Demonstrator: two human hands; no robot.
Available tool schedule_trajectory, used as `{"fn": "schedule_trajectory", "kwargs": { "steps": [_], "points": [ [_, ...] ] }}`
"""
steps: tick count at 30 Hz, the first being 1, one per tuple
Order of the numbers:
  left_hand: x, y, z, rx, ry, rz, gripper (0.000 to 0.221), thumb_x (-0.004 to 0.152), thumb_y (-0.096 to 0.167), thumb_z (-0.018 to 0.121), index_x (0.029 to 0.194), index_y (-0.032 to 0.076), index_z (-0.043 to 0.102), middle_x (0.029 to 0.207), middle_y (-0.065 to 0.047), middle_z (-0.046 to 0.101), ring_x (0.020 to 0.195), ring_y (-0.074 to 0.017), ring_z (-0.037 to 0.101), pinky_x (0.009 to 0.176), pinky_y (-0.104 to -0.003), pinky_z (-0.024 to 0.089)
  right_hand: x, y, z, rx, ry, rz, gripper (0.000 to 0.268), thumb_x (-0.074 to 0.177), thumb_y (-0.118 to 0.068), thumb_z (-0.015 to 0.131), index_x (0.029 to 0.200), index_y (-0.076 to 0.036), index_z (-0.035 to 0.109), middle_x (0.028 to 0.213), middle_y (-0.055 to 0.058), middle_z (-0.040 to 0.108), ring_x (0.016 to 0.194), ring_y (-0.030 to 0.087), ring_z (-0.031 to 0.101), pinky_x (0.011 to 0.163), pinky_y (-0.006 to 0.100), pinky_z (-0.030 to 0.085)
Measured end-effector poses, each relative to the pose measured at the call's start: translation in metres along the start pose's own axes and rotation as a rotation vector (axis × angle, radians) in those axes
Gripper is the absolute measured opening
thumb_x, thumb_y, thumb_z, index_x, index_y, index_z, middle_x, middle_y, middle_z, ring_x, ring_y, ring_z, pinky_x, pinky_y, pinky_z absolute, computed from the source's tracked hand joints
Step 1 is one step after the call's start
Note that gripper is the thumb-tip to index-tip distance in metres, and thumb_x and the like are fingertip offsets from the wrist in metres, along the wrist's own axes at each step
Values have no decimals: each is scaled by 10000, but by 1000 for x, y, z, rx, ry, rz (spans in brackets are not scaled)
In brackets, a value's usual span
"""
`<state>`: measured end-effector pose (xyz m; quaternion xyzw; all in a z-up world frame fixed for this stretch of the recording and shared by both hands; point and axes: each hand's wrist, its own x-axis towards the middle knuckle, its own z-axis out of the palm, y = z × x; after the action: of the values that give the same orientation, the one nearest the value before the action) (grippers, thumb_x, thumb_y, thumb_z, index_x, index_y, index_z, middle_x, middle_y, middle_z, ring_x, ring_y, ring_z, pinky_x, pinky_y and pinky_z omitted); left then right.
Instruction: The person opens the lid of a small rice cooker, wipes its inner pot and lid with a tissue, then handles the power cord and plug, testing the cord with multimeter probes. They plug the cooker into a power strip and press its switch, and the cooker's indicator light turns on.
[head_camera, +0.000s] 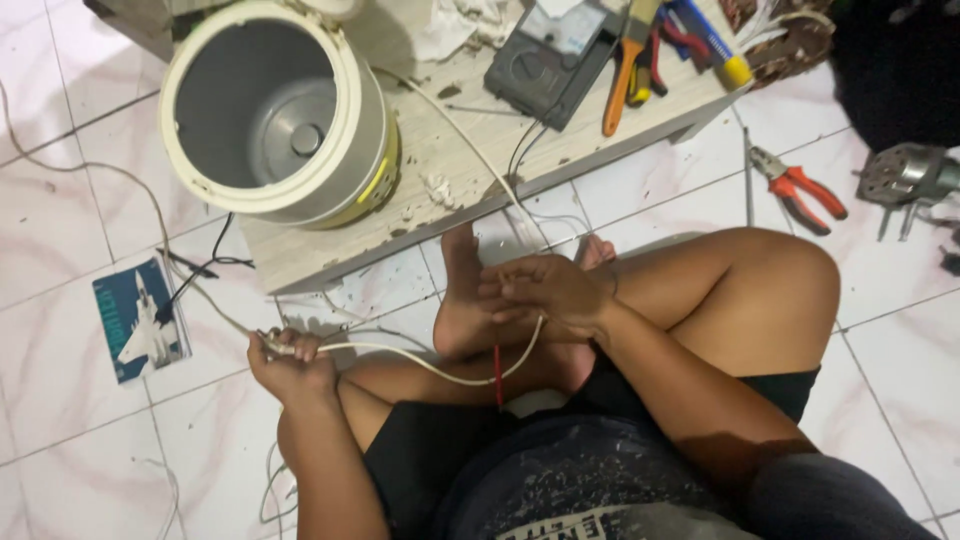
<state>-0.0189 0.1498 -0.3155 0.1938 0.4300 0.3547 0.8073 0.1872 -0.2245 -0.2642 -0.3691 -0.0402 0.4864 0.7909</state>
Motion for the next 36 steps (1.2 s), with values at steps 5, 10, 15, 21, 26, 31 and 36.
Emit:
{"fn": "schedule_trajectory", "kwargs": {
  "steps": [5, 10, 15, 21, 26, 31, 36],
  "points": [
    [5, -2, -4, -6, 29, 14, 322, 969, 506, 637, 849, 240, 502, 707, 90, 442, 469, -60, 338, 374, -142, 297, -1, -8, -5, -321, 129, -7, 422, 856, 32, 752, 1243, 164, 646, 1123, 347, 697, 921, 397, 751, 743, 483, 664],
    [-11, -8, 12, -206, -45, 64, 165, 1012, 304, 610, 958, 164, 540, 690, 36, 540, 431, -72, 344, 375, -192, 276, -9, -36, 19, -289, 150, 112, 422, 885, 86, 643, 1301, 155, 639, 1116, 273, 737, 931, 329, 724, 834, 367, 609],
    [-14, -7, 12, -212, -5, 43, 136, 1032, 273, 581, 992, 154, 528, 702, 34, 541, 446, -68, 344, 379, -187, 262, -21, -69, 27, -544, 376, 80, 270, 856, 77, 679, 1103, 97, 785, 904, 200, 799, 740, 209, 698, 661, 263, 533],
    [-18, -5, 17, -192, -73, 11, 191, 1029, 325, 599, 928, 175, 538, 689, 32, 539, 441, -78, 338, 388, -196, 270, -13, -153, -50, -893, 696, -330, 131, 922, -127, 756, 1009, -29, 765, 846, 84, 771, 722, 154, 704, 729, 281, 590],
    [-15, -4, 11, -210, -65, 24, 123, 1025, 315, 619, 976, 233, 542, 718, 24, 547, 465, -82, 367, 390, -194, 274, 0, -203, -91, -1245, 1086, -406, 237, 949, -83, 736, 1186, -78, 749, 997, 71, 775, 741, 124, 710, 678, 279, 587],
    [-22, -1, 7, -216, -98, 45, 159, 1014, 290, 582, 967, 144, 537, 680, -11, 562, 424, -108, 353, 355, -213, 275, 15, -194, -147, -1602, 1015, -925, 116, 955, -51, 803, 945, -18, 692, 782, 54, 673, 631, 167, 572, 604, 313, 505],
    [-24, -1, 16, -208, 0, 64, 137, 980, 266, 609, 939, 158, 537, 650, -8, 547, 415, -95, 348, 354, -203, 263, 24, -189, -152, -1647, 983, -936, 98, 938, -35, 833, 968, -33, 740, 791, 38, 716, 634, 158, 604, 624, 305, 515]
  ]
}}
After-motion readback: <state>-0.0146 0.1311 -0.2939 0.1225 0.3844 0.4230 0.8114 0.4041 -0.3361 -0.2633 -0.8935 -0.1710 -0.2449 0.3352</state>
